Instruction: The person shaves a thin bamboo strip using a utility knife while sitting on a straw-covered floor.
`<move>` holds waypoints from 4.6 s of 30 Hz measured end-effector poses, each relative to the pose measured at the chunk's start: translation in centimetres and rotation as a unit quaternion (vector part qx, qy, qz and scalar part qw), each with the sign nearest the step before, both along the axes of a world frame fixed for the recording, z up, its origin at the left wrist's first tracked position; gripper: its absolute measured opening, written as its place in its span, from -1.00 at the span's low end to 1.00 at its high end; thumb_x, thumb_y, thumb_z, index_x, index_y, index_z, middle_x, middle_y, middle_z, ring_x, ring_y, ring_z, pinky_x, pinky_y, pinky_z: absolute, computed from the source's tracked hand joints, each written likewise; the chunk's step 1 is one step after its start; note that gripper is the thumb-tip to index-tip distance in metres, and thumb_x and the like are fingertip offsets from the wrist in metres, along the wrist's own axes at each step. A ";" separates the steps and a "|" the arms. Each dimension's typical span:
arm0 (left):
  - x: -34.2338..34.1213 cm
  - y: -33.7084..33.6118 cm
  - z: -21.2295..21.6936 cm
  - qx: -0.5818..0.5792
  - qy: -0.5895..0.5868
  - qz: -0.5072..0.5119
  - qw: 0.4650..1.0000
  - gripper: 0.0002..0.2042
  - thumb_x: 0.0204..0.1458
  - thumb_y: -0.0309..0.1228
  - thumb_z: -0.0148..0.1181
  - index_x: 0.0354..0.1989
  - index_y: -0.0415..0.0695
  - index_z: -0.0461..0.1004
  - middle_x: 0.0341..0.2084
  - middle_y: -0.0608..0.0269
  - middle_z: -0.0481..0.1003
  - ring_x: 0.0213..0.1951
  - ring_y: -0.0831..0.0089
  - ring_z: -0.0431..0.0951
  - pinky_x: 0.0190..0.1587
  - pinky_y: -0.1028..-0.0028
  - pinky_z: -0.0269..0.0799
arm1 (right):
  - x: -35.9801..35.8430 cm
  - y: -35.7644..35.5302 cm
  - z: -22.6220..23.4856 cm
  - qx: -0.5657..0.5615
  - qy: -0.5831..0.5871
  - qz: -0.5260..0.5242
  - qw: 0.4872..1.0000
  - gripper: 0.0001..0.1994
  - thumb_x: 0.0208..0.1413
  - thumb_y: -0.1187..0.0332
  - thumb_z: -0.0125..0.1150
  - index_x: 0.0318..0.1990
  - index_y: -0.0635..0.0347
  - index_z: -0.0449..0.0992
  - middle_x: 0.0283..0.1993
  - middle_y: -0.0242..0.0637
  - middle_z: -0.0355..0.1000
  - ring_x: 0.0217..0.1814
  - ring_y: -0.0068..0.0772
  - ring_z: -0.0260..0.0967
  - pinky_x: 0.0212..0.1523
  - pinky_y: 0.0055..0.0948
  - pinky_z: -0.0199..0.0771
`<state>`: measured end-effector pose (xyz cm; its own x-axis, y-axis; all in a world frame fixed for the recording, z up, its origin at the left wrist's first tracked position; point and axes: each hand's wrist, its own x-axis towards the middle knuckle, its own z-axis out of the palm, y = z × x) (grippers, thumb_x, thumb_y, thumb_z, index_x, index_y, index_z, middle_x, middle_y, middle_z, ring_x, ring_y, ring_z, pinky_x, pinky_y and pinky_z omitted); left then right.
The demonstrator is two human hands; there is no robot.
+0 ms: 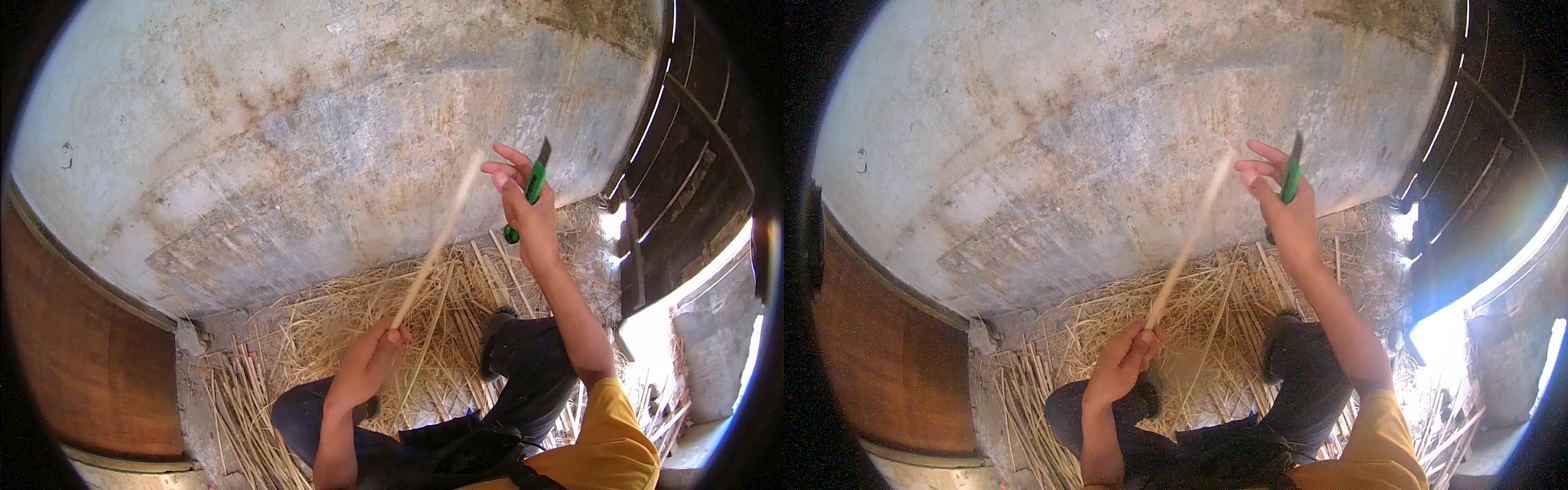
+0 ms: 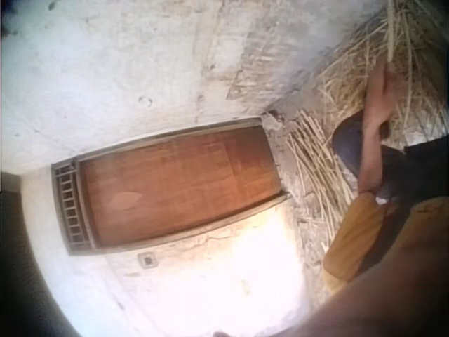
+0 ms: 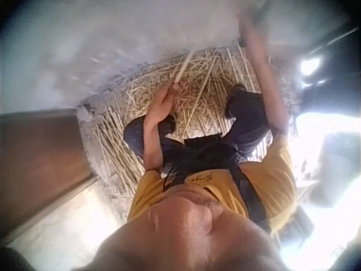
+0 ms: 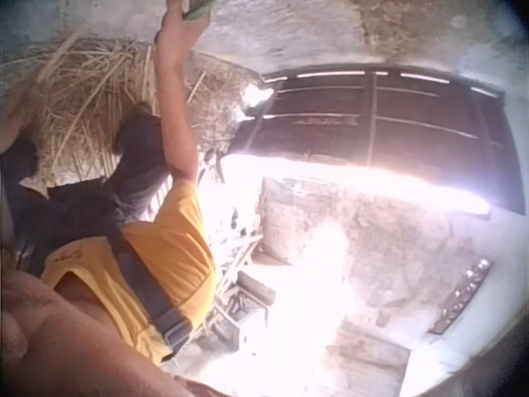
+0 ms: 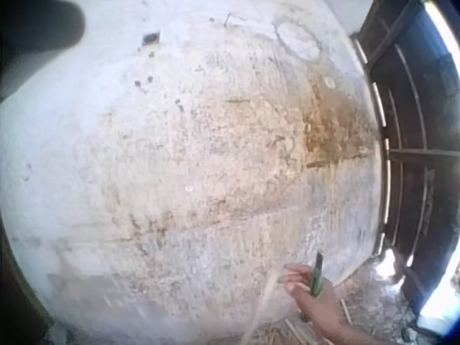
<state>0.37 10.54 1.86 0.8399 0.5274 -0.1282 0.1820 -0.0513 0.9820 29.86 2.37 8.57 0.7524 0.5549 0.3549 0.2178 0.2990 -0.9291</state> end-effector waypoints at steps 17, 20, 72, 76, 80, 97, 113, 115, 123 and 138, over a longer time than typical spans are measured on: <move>0.3 -0.9 0.3 -0.213 -0.122 0.029 0.969 -0.74 0.46 -0.20 -0.10 -0.08 -0.11 0.42 -0.50 0.51 0.24 -0.50 0.70 0.17 -0.46 0.61 0.08 | -6.8 -1.1 -4.0 -0.089 -0.478 0.161 0.859 -0.69 0.10 0.25 0.44 -0.03 0.07 0.56 -0.23 -0.25 0.55 -0.32 -0.11 0.59 -0.35 -0.23 0.58; 0.9 -1.4 0.3 -0.176 -0.127 0.044 0.975 -0.73 0.46 -0.16 -0.08 -0.11 -0.11 0.39 -0.55 0.51 0.21 -0.56 0.71 0.13 -0.52 0.60 0.05 | -7.1 -1.0 -4.4 -0.071 -0.470 0.143 0.868 -0.70 0.08 0.26 0.46 -0.05 0.06 0.59 -0.25 -0.26 0.56 -0.32 -0.13 0.59 -0.37 -0.25 0.57; 1.9 -4.1 -1.2 0.043 -0.068 0.014 0.997 -0.74 0.46 -0.25 -0.12 -0.24 -0.16 0.33 -0.56 0.42 0.23 -0.56 0.64 0.21 -0.49 0.54 0.19 | 3.4 1.3 -3.0 -0.100 -0.260 -0.082 0.957 -0.78 0.19 0.28 0.41 -0.11 0.18 0.62 -0.62 -0.48 0.28 -0.52 -0.67 0.14 -0.48 -0.51 0.12; 1.9 -3.1 -1.0 -0.163 -0.028 0.001 0.986 -0.74 0.45 -0.18 -0.08 -0.22 -0.10 0.32 -0.56 0.52 0.14 -0.59 0.71 0.09 -0.55 0.59 0.05 | 4.0 1.1 -3.2 -0.080 -0.261 -0.063 0.960 -0.77 0.23 0.26 0.36 -0.06 0.17 0.60 -0.56 -0.52 0.32 -0.50 -0.68 0.14 -0.46 -0.53 0.13; 1.7 -2.8 -0.4 -0.249 0.008 0.019 0.968 -0.76 0.43 -0.15 -0.04 -0.22 -0.04 0.31 -0.55 0.59 0.09 -0.61 0.75 0.01 -0.58 0.61 -0.07 | 2.5 0.3 -2.0 -0.052 -0.013 0.121 0.991 -0.70 0.29 0.21 0.30 0.05 0.18 0.56 -0.44 -0.53 0.38 -0.55 -0.74 0.07 -0.51 -0.58 0.06; 2.6 -3.1 -1.0 0.126 -0.012 0.068 0.990 -0.79 0.42 -0.28 -0.01 -0.04 -0.16 0.45 -0.52 0.53 0.28 -0.49 0.72 0.23 -0.43 0.58 0.17 | -2.7 0.8 -3.0 -0.093 0.008 0.144 0.985 -0.72 0.25 0.22 0.37 -0.03 0.21 0.59 -0.34 -0.43 0.55 -0.50 -0.76 0.22 -0.57 -0.60 0.09; 2.6 -3.2 -0.1 0.073 -0.070 0.155 0.983 -0.78 0.43 -0.29 0.00 -0.12 -0.19 0.47 -0.52 0.45 0.34 -0.48 0.68 0.28 -0.43 0.56 0.23 | -7.3 -1.2 -5.0 -0.091 -0.498 0.126 0.853 -0.67 0.06 0.22 0.48 -0.07 0.13 0.59 -0.39 -0.30 0.51 -0.47 -0.18 0.51 -0.49 -0.27 0.47; 2.7 -3.2 -0.2 0.094 -0.059 0.159 0.981 -0.78 0.43 -0.31 -0.01 -0.12 -0.19 0.48 -0.52 0.41 0.36 -0.48 0.66 0.29 -0.42 0.54 0.26 | -7.5 -1.3 -5.0 -0.100 -0.503 0.123 0.850 -0.67 0.05 0.23 0.48 -0.07 0.12 0.59 -0.39 -0.31 0.50 -0.48 -0.19 0.51 -0.49 -0.28 0.47; 2.9 -3.5 -0.8 0.163 -0.063 0.196 0.965 -0.80 0.41 -0.37 -0.03 -0.10 -0.22 0.48 -0.55 0.25 0.40 -0.49 0.56 0.33 -0.40 0.45 0.31 | -7.9 -1.4 -4.7 -0.097 -0.515 0.093 0.847 -0.66 0.03 0.20 0.50 -0.09 0.12 0.60 -0.42 -0.33 0.49 -0.51 -0.23 0.51 -0.51 -0.30 0.46; 3.2 -3.4 -0.9 0.224 -0.076 0.213 0.948 -0.92 0.34 -0.47 0.04 -0.14 -0.22 0.41 -0.60 0.04 0.33 -0.58 0.27 0.31 -0.46 0.32 0.28 | -8.2 -1.1 -4.8 -0.124 -0.524 0.049 0.841 -0.74 0.13 0.12 0.40 -0.13 0.00 0.59 -0.41 -0.36 0.49 -0.47 -0.25 0.56 -0.52 -0.29 0.49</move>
<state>3.53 7.15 1.01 0.5296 0.7957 0.2939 0.1388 -0.4232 0.8953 21.64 1.26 3.72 0.0447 0.7507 0.6591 0.9421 0.1879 -0.2778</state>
